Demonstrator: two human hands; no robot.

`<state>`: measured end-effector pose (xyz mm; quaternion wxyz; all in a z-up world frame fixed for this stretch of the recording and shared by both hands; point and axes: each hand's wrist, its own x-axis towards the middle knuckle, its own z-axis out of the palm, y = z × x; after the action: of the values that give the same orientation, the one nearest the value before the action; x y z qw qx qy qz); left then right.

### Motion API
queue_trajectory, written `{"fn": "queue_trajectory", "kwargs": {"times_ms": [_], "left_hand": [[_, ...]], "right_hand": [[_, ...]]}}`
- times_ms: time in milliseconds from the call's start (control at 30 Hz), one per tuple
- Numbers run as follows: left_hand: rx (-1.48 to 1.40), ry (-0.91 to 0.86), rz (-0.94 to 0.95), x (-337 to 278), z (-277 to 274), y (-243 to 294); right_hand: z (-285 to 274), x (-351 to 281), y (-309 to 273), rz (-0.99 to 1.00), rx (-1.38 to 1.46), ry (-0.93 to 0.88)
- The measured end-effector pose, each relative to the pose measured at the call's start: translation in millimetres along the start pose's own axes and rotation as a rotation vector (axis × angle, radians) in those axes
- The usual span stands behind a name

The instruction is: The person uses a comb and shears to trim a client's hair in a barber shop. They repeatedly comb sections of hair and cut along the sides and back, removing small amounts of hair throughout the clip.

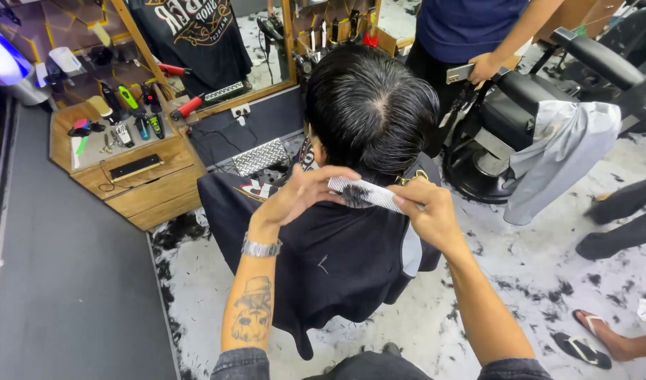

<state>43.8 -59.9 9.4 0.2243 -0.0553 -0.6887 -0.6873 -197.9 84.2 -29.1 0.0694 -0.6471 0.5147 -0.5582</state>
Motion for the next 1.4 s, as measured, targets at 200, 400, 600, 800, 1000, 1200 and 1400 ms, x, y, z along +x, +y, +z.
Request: {"fn": "queue_trajectory", "kwargs": {"times_ms": [200,400,600,800,1000,1200,1400], "left_hand": [[0.020,0.087,-0.281,33.2,14.4,13.1],[0.014,0.174,-0.321,32.8,17.2,2.3],[0.144,0.218,-0.232,20.0,23.7,1.5],[-0.003,0.252,-0.221,24.5,22.9,-0.2],[-0.095,0.213,-0.217,23.3,27.0,1.6],[-0.163,0.224,-0.213,22.6,27.9,-2.3],[-0.187,0.228,-0.221,22.9,32.0,1.6]], "right_hand": [[2.8,-2.1,0.9,-0.049,-0.064,0.051],[-4.7,-9.6,2.9,-0.049,0.011,-0.036],[22.2,-33.5,1.3,0.210,0.244,0.299],[26.4,-23.2,-58.9,-0.118,0.456,-0.244],[-23.0,-46.7,21.5,0.539,0.762,0.620],[0.9,-109.9,48.6,0.382,0.938,0.170],[15.5,-117.2,51.5,0.379,1.019,-0.008]]}}
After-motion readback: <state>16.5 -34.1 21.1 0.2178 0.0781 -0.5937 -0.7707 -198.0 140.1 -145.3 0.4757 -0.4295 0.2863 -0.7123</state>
